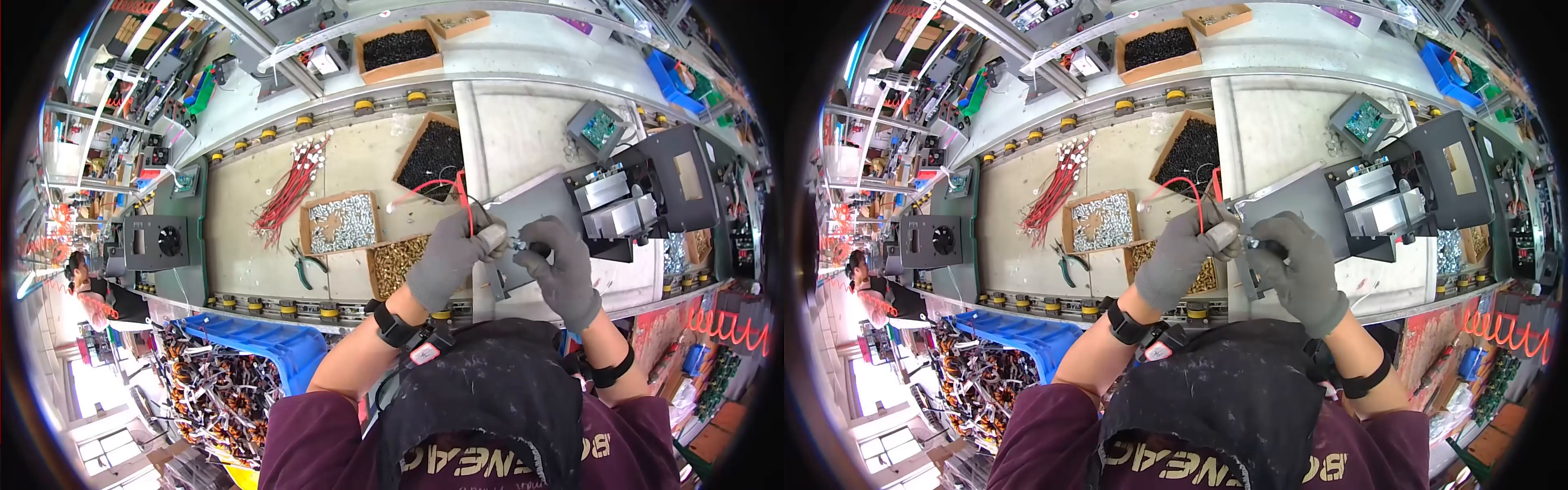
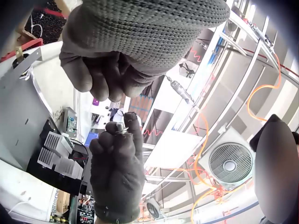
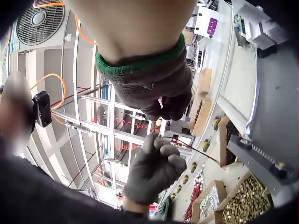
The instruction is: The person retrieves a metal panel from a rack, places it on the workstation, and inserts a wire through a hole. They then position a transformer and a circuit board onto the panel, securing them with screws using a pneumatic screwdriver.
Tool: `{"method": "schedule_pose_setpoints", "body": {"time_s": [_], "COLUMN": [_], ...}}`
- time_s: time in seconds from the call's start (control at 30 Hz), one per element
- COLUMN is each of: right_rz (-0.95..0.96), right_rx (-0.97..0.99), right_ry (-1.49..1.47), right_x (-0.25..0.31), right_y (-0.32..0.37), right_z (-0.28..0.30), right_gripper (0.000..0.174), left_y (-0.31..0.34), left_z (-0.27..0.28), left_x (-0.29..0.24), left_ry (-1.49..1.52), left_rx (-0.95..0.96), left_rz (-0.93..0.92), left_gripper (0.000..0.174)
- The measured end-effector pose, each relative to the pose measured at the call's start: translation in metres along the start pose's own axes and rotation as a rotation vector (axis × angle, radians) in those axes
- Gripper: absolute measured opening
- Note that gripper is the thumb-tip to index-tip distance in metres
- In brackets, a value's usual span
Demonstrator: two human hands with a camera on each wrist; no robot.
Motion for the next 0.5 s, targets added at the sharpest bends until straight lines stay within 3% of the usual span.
{"method": "schedule_pose_setpoints", "body": {"time_s": [0.07, 0.13, 0.27, 0.4, 0.5], "right_rz": [0.069, 0.198, 0.331, 0.134, 0.075], "right_rx": [0.041, 0.048, 0.113, 0.195, 0.109], "right_ry": [0.126, 0.327, 0.459, 0.094, 0.021], "right_x": [0.008, 0.018, 0.014, 0.005, 0.009], "right_y": [-0.002, -0.003, 0.002, 0.004, 0.002], "right_z": [-0.005, -0.013, -0.031, -0.065, -0.082], "right_gripper": [0.02, 0.023, 0.036, 0.037, 0.035], "left_y": [0.002, 0.008, 0.016, 0.038, 0.062], "left_z": [-0.004, -0.003, -0.006, 0.011, 0.033], "left_x": [-0.002, 0.008, 0.029, 0.023, 0.022], "left_ry": [0.018, 0.174, 0.514, 0.687, 0.731], "left_rx": [0.013, -0.003, 0.074, -0.071, -0.206], "left_rz": [-0.001, 0.11, 0.112, 0.101, 0.013], "left_gripper": [0.019, 0.021, 0.02, 0.02, 0.021]}}
Point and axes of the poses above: each hand's wrist, its own y-axis away from the middle knuckle, its own z-axis out of the back of the hand, x = y × z, the point moved 8 cm from there along -y, towards the middle knuckle, and after that the axes turned 6 degrees about -y, right-handed, at the moved point
